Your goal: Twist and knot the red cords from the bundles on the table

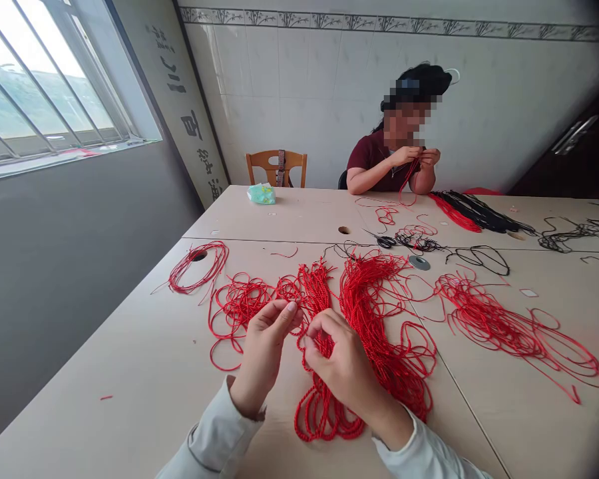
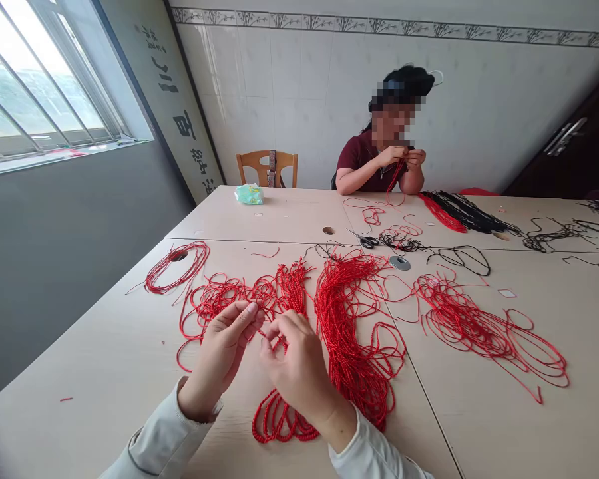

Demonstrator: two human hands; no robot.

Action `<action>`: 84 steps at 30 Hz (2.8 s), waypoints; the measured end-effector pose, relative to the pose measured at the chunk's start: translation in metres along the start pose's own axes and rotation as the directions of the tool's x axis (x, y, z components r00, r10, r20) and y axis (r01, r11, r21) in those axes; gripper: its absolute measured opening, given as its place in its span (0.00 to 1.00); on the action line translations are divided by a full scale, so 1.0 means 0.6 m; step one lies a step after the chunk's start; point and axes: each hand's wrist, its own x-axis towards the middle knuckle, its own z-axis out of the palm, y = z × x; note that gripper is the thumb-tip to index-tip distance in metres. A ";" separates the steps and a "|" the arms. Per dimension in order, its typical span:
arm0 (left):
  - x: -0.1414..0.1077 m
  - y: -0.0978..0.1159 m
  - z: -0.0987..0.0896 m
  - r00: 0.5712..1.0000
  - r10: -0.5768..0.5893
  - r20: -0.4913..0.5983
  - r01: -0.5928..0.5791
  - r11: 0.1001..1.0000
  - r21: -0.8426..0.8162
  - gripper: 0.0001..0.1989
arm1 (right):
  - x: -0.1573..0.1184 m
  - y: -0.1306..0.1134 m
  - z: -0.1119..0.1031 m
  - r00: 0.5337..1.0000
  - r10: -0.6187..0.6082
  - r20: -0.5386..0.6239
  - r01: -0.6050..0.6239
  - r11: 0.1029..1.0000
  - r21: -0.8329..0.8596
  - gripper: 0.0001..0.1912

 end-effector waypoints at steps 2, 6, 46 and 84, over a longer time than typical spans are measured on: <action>0.000 0.003 -0.001 1.000 0.009 0.029 -0.012 0.996 0.090 0.08 | 0.006 0.005 -0.018 0.997 -0.023 -0.075 0.024 1.000 0.012 0.04; -0.006 0.006 0.006 0.997 -0.021 0.075 0.004 0.977 0.215 0.10 | 0.007 0.012 -0.029 0.995 0.072 -0.067 -0.058 0.980 0.189 0.07; -0.008 -0.003 0.009 0.999 0.042 -0.007 -0.043 0.986 -0.159 0.08 | -0.017 0.016 0.038 0.991 0.132 -0.024 -0.125 0.974 0.189 0.05; -0.006 -0.019 0.003 0.958 -0.197 0.207 0.131 0.947 0.294 0.11 | 0.020 0.033 -0.055 0.975 0.087 -0.204 -0.046 0.979 0.196 0.06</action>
